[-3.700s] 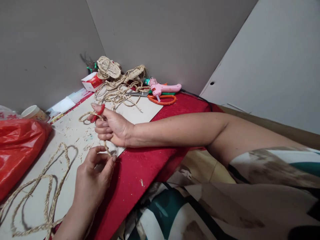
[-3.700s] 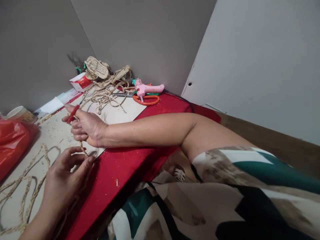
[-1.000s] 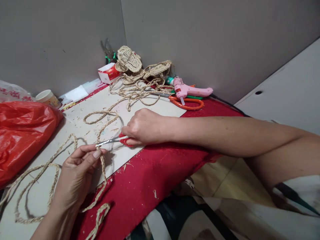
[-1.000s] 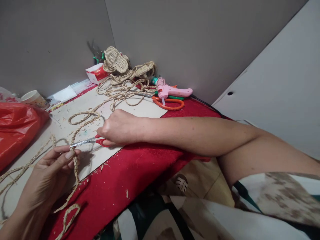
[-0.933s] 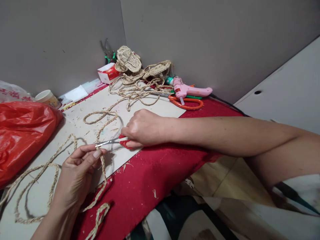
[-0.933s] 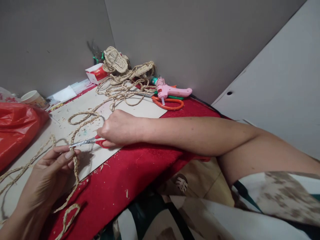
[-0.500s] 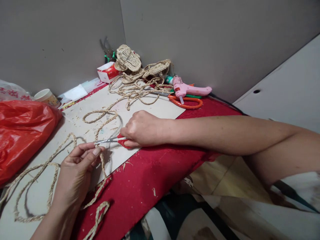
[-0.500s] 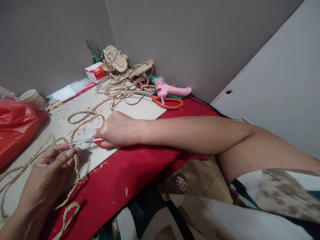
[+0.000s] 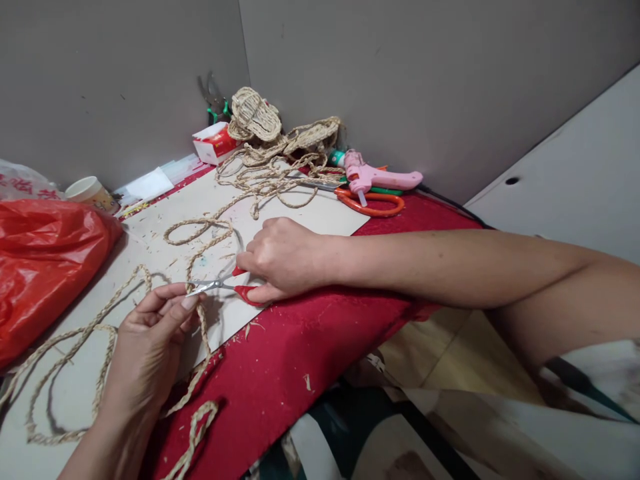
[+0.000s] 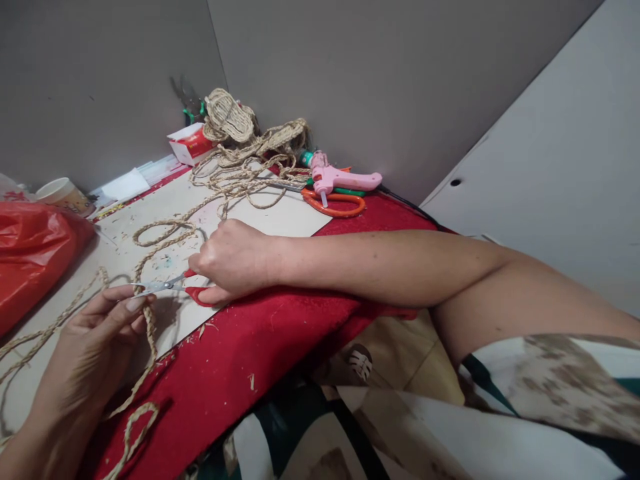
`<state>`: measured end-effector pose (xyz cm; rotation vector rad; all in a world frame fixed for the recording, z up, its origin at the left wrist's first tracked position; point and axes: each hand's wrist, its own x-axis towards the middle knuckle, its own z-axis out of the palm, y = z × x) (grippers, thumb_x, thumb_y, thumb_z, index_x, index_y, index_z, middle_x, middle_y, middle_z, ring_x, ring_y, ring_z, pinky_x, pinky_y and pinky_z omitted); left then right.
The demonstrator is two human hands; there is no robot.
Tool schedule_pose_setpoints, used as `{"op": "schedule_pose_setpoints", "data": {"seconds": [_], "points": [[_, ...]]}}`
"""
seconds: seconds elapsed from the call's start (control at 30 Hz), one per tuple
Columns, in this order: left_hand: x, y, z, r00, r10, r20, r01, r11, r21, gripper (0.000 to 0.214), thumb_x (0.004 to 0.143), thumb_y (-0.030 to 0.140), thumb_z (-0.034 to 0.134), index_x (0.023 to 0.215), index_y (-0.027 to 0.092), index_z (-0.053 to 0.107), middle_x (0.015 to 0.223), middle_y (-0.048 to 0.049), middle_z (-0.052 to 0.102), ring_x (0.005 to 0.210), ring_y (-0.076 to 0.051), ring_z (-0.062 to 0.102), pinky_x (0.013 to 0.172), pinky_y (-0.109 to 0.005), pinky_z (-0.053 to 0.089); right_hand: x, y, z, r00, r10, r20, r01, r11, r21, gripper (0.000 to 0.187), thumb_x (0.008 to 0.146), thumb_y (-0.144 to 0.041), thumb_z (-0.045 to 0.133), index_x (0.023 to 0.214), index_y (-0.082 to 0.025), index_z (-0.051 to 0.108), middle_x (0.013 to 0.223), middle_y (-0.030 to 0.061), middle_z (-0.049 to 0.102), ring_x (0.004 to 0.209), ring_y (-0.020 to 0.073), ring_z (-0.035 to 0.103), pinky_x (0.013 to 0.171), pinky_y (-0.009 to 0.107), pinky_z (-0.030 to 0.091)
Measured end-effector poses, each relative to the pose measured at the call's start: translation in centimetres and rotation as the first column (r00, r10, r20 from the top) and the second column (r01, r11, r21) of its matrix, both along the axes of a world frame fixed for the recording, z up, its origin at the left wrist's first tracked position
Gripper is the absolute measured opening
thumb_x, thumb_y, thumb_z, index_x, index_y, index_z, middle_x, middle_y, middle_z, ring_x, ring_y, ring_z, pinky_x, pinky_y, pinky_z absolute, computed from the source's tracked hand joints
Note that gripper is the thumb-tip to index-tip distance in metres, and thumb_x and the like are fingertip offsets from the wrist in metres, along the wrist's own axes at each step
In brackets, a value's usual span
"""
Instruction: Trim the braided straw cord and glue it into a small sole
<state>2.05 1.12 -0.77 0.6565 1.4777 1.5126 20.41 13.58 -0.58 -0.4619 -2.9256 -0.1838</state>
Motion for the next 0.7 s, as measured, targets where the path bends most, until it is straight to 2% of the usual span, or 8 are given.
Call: {"op": "schedule_pose_setpoints", "data": {"seconds": [0.23, 0.43, 0.7], "points": [[0.44, -0.08, 0.09, 1.000, -0.006, -0.007, 0.006, 1.000, -0.013, 0.025, 0.059, 0.014, 0.086, 0.079, 0.018, 0.071, 0.070, 0.0006, 0.071, 0.058, -0.007, 0.062, 0.055, -0.010, 0.049, -0.37, -0.22, -0.45, 0.999, -0.029, -0.027, 0.029, 1.000, 0.000, 0.042, 0.084, -0.050, 0.048, 0.089, -0.013, 0.067, 0.073, 0.0116, 0.069, 0.068, 0.0251, 0.063, 0.060, 0.032, 0.031], [0.17, -0.12, 0.02, 1.000, -0.004, -0.016, 0.004, 1.000, 0.009, 0.025, 0.061, 0.014, 0.084, 0.081, 0.018, 0.070, 0.073, -0.0006, 0.072, 0.061, -0.007, 0.062, 0.058, -0.009, 0.048, -0.38, -0.34, -0.12, 0.999, -0.028, 0.046, 0.028, 0.999, -0.018, 0.040, 0.089, -0.049, 0.047, 0.089, -0.015, 0.068, 0.072, 0.0099, 0.069, 0.070, 0.0247, 0.063, 0.055, 0.030, 0.027], [-0.14, 0.17, -0.53, 0.999, 0.014, -0.039, -0.014, 1.000, 0.016, 0.033, 0.053, 0.017, 0.088, 0.079, 0.017, 0.069, 0.067, -0.0001, 0.069, 0.055, -0.005, 0.059, 0.053, -0.009, 0.047, -0.42, -0.16, -0.37, 0.999, -0.029, 0.025, 0.030, 0.999, -0.016, 0.033, 0.090, -0.040, 0.047, 0.084, -0.014, 0.068, 0.070, 0.0079, 0.069, 0.069, 0.0208, 0.063, 0.055, 0.029, 0.021]]}}
